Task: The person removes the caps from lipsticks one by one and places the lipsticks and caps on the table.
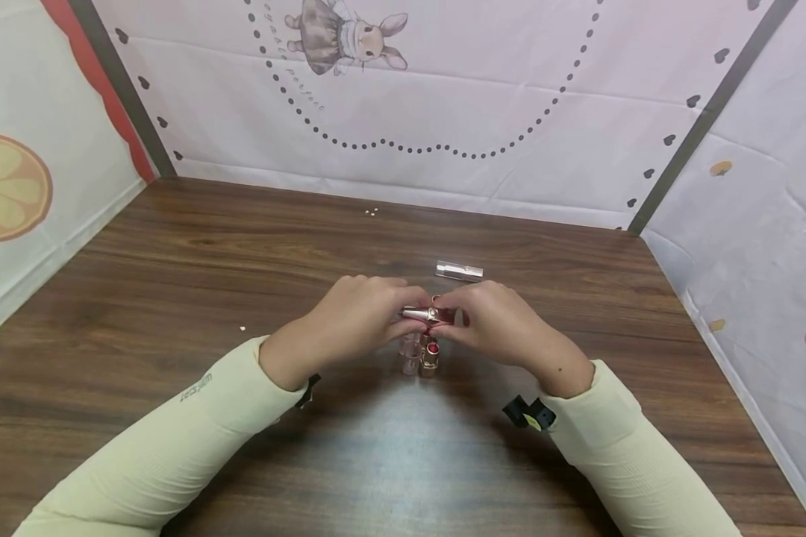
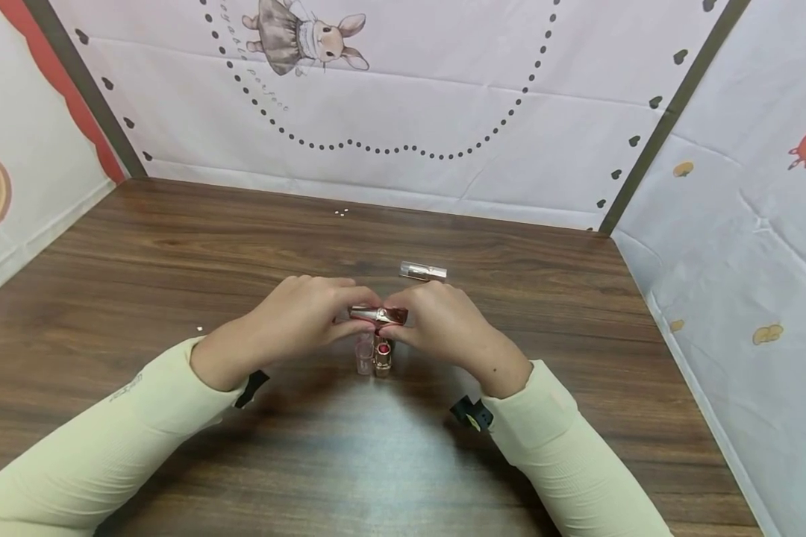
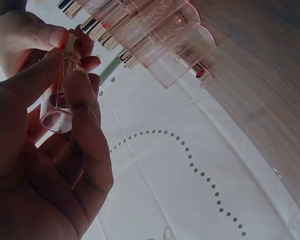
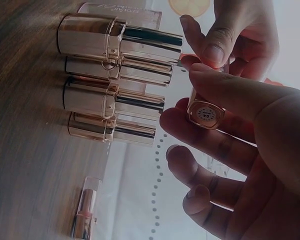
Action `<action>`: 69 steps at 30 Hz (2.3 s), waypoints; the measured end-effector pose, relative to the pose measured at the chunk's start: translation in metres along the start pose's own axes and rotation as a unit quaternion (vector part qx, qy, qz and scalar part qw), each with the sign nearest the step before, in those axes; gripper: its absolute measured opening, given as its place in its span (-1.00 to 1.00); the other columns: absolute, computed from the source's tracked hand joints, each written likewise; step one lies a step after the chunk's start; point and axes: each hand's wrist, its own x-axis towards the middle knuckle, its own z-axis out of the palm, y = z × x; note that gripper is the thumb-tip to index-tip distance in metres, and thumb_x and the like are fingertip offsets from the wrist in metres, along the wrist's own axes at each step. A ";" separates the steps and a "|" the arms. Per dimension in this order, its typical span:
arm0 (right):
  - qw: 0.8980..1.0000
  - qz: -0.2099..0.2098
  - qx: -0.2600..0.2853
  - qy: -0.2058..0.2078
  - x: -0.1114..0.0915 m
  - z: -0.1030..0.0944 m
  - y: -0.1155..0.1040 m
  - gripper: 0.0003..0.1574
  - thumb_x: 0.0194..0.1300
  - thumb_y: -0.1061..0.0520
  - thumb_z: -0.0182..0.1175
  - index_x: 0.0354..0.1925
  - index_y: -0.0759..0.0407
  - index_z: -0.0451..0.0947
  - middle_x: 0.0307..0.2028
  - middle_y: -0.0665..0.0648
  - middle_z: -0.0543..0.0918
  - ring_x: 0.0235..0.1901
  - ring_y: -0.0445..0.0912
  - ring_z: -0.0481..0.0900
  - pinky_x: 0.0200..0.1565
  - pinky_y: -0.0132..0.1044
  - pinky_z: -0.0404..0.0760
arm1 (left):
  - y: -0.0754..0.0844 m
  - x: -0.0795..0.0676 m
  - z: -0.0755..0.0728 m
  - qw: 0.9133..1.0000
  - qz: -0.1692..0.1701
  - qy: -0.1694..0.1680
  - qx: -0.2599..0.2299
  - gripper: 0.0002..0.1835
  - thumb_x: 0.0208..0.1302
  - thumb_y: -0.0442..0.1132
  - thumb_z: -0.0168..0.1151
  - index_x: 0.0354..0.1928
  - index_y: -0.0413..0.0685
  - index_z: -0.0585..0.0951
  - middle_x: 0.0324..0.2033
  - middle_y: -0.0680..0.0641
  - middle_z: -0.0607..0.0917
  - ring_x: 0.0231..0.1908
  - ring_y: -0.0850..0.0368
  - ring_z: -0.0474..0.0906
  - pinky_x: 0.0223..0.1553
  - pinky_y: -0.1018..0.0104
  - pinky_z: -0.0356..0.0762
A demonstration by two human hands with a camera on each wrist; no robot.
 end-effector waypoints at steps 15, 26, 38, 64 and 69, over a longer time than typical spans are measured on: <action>1.000 0.001 0.000 -0.005 -0.001 0.001 0.000 -0.75 0.28 -0.06 0.37 -0.10 -0.04 0.74 -0.45 -0.16 0.70 -0.54 -0.32 0.51 -0.44 -0.37 0.50 | 0.001 -0.001 -0.001 1.000 -0.005 -0.005 0.004 -0.74 0.27 0.06 0.37 -0.05 0.23 0.72 -0.30 0.18 0.72 -0.51 0.33 0.55 -0.60 0.35 0.39; 1.000 -0.004 -0.007 -0.003 -0.001 0.000 0.000 -0.72 0.28 -0.06 0.38 -0.07 -0.03 0.74 -0.46 -0.15 0.69 -0.58 -0.34 0.48 -0.46 -0.38 0.49 | 0.001 0.000 -0.001 1.000 -0.013 -0.017 0.008 -0.72 0.26 0.06 0.37 -0.03 0.23 0.72 -0.33 0.17 0.70 -0.52 0.31 0.54 -0.61 0.36 0.36; 1.000 -0.012 -0.001 -0.008 -0.001 0.001 0.001 -0.77 0.26 -0.07 0.39 -0.15 -0.03 0.75 -0.47 -0.17 0.68 -0.62 -0.32 0.43 -0.48 -0.39 0.47 | 0.000 -0.001 -0.001 1.000 -0.013 -0.023 0.001 -0.72 0.27 0.05 0.37 -0.01 0.26 0.71 -0.32 0.18 0.69 -0.49 0.31 0.54 -0.57 0.32 0.41; 1.000 -0.012 -0.015 -0.013 0.000 0.003 0.002 -0.71 0.25 -0.06 0.40 -0.08 -0.03 0.76 -0.46 -0.17 0.69 -0.61 -0.32 0.40 -0.48 -0.38 0.43 | 0.000 -0.001 0.000 0.999 -0.006 -0.025 0.019 -0.76 0.25 0.08 0.38 -0.12 0.23 0.70 -0.31 0.16 0.73 -0.47 0.27 0.55 -0.57 0.27 0.42; 1.000 -0.016 -0.014 -0.009 0.000 0.004 0.002 -0.76 0.25 -0.07 0.40 -0.13 -0.05 0.76 -0.47 -0.18 0.68 -0.60 -0.33 0.42 -0.47 -0.38 0.43 | 0.001 -0.001 0.000 0.999 -0.006 -0.024 0.019 -0.77 0.25 0.07 0.38 -0.12 0.23 0.70 -0.34 0.15 0.71 -0.48 0.27 0.55 -0.58 0.29 0.40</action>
